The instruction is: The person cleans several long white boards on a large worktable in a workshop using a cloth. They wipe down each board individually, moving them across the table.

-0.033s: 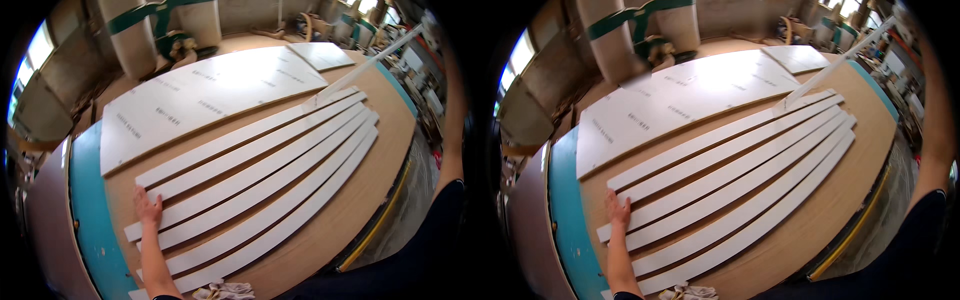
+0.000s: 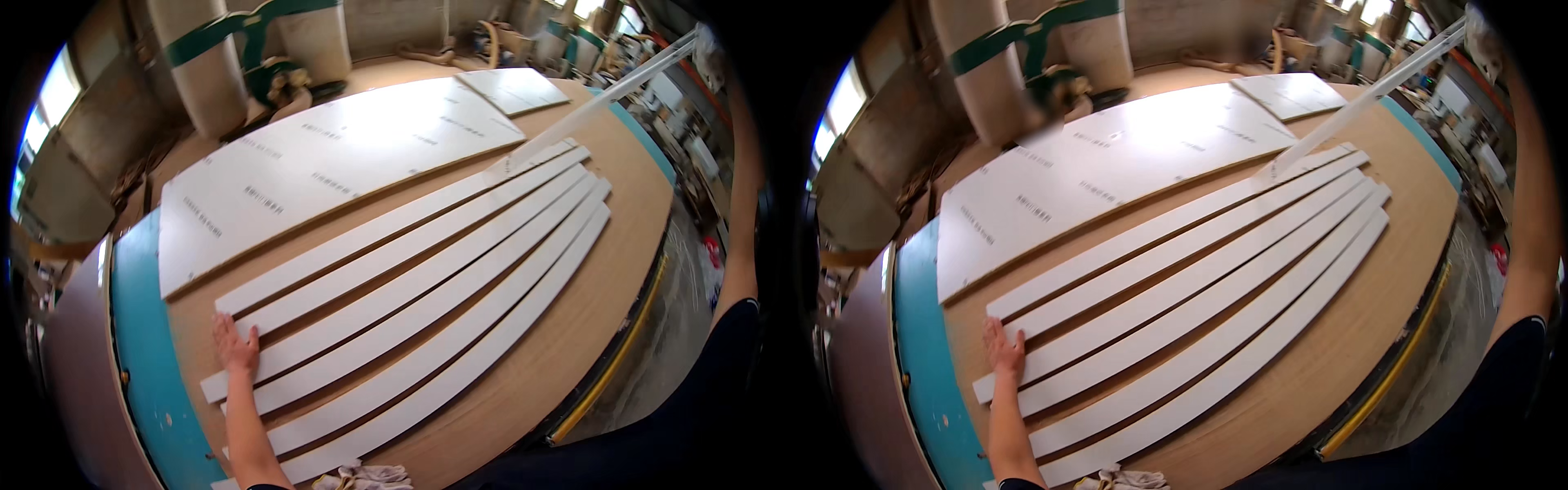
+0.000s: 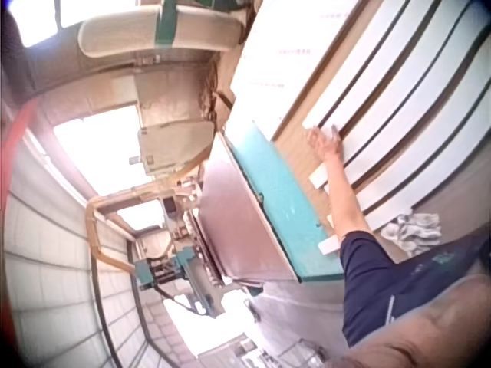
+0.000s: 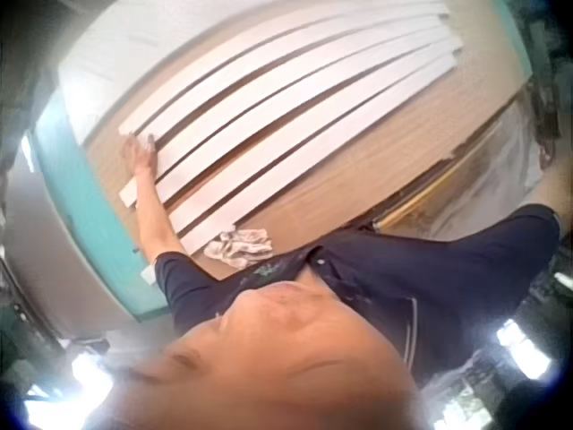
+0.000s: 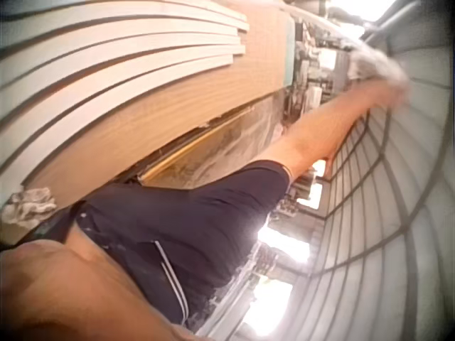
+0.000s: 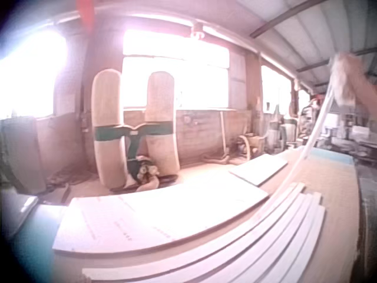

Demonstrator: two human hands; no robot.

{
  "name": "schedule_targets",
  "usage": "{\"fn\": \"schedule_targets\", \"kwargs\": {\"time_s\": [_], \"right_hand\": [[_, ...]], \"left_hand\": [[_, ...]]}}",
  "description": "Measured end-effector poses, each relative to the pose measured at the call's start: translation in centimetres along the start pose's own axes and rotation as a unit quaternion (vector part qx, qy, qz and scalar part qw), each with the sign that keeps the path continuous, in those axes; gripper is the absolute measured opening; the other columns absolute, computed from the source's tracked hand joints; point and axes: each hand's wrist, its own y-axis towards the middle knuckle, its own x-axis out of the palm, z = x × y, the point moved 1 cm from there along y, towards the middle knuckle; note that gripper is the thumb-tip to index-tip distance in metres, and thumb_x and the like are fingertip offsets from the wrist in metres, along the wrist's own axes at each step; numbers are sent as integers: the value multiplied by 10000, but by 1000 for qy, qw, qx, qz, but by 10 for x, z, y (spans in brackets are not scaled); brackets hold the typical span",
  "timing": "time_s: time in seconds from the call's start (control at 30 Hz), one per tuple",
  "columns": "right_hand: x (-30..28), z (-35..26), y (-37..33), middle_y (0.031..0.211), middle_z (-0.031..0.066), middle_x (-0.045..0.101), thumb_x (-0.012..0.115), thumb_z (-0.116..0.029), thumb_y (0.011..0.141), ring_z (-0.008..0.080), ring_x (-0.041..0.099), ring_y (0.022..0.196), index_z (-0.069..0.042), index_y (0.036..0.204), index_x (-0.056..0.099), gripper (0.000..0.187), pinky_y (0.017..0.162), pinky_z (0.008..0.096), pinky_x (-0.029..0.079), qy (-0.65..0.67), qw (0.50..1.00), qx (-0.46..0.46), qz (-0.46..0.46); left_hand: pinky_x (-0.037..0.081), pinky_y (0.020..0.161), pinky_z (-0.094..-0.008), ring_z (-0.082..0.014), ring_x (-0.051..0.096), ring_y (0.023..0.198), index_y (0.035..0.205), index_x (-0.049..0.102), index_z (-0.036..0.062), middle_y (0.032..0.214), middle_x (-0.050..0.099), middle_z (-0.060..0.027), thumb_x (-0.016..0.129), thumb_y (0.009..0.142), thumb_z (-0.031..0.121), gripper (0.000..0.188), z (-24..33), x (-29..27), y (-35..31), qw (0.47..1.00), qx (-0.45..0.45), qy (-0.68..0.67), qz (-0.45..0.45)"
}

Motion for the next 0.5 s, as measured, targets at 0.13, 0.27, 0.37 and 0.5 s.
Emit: {"fn": "schedule_targets", "kwargs": {"time_s": [0.13,0.27,0.37,0.5], "right_hand": [[2,63,-7,959,87,609,613,-225,894,176,593,829,-63,1151,536,314,796,322,498,-46,993,-81,-67],[126,54,-165,1245,235,575,728,-397,779,360,559,1149,-115,1368,438,714,979,418,441,-108,952,34,-286],[206,71,-223,1297,240,544,681,-628,743,352,556,1178,-63,1421,381,932,967,425,467,-192,882,57,-427],[283,90,-274,1368,197,488,666,-708,700,312,519,1239,-51,1413,383,1011,955,395,488,-269,812,110,-506]], "left_hand": [[178,1158,-499,-351,249,1420,1348,484,-22,1516,298,-211,566,885,459,672,71,11,30,996,79,8,-28],[141,1183,-440,-341,176,1451,1409,408,-15,1550,229,-204,524,891,528,759,218,24,56,973,185,-21,-134],[118,1189,-419,-307,157,1462,1419,394,-13,1561,213,-187,509,892,552,782,298,34,73,961,233,-62,-138],[101,1193,-407,-295,165,1460,1405,403,-29,1556,228,-184,494,895,548,776,362,46,73,958,260,-48,-110]]}}
